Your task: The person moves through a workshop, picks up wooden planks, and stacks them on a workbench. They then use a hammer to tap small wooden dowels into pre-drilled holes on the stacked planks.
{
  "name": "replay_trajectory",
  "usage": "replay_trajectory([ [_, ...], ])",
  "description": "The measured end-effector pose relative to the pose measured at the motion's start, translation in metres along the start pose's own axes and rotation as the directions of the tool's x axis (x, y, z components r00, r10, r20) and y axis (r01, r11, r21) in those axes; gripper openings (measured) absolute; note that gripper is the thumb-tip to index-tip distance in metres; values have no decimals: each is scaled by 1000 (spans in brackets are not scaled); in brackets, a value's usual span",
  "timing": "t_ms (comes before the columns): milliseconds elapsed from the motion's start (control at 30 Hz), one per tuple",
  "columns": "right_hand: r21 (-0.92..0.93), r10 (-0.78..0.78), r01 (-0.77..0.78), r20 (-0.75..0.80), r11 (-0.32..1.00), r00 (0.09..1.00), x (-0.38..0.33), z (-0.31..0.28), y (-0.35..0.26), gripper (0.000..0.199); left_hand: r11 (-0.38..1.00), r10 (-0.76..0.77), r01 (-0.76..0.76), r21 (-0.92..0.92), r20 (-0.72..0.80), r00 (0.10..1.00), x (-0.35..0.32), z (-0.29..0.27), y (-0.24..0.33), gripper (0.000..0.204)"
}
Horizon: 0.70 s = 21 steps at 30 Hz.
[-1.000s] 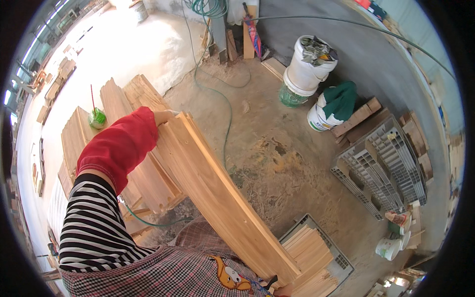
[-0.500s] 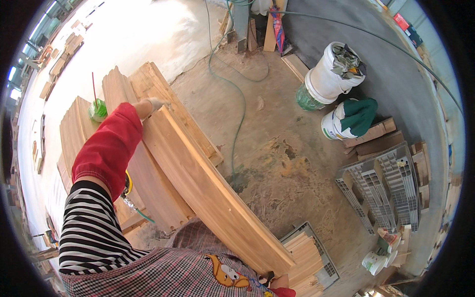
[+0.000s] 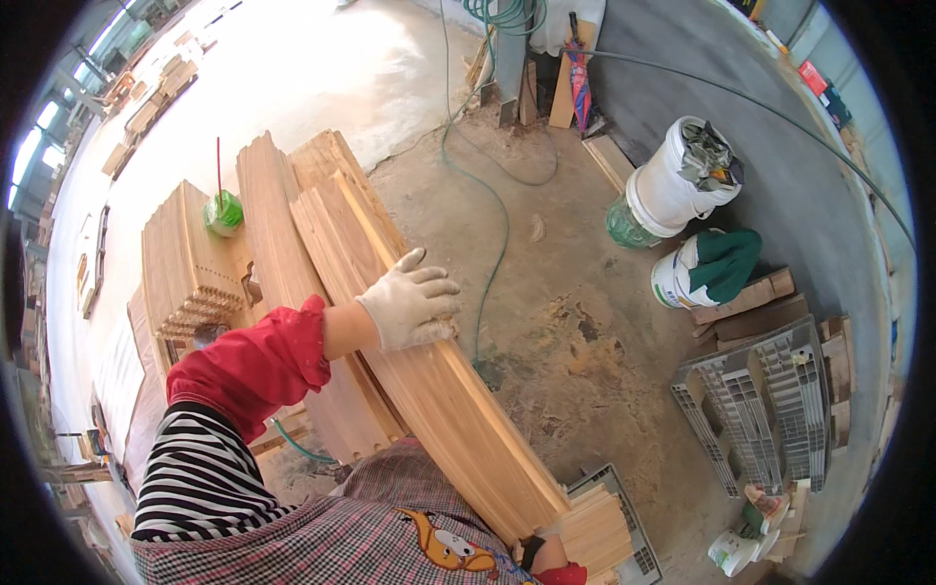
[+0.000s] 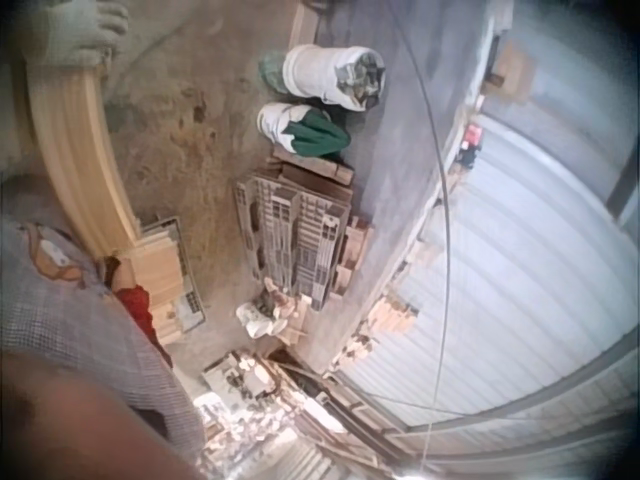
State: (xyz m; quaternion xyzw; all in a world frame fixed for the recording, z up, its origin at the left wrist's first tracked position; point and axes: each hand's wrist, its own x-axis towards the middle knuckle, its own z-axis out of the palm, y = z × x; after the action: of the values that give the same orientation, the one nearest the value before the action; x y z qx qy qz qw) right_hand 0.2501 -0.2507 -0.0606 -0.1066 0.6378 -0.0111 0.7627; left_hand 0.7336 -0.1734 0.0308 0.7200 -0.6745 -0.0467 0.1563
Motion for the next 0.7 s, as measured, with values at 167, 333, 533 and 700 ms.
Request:
replay_trajectory([
  [167, 71, 61, -80, 232, 994, 971, 28, 100, -9, 59, 970, -209, 185, 159, 147, 967, -5, -13, -42, 29],
  [333, 40, 163, -188, 349, 981, 923, 49, 146, -6, 56, 941, -297, 281, 188, 66, 953, -11, -18, -100, 29],
  [533, -145, 207, -161, 408, 976, 889, 55, 201, -6, 50, 923, -346, 331, 198, 47, 937, -13, -28, -148, 32],
  [700, -494, 174, 175, 581, 852, 795, 74, 218, -13, 54, 865, -397, 389, 317, -42, 917, -14, -33, -175, 32],
])
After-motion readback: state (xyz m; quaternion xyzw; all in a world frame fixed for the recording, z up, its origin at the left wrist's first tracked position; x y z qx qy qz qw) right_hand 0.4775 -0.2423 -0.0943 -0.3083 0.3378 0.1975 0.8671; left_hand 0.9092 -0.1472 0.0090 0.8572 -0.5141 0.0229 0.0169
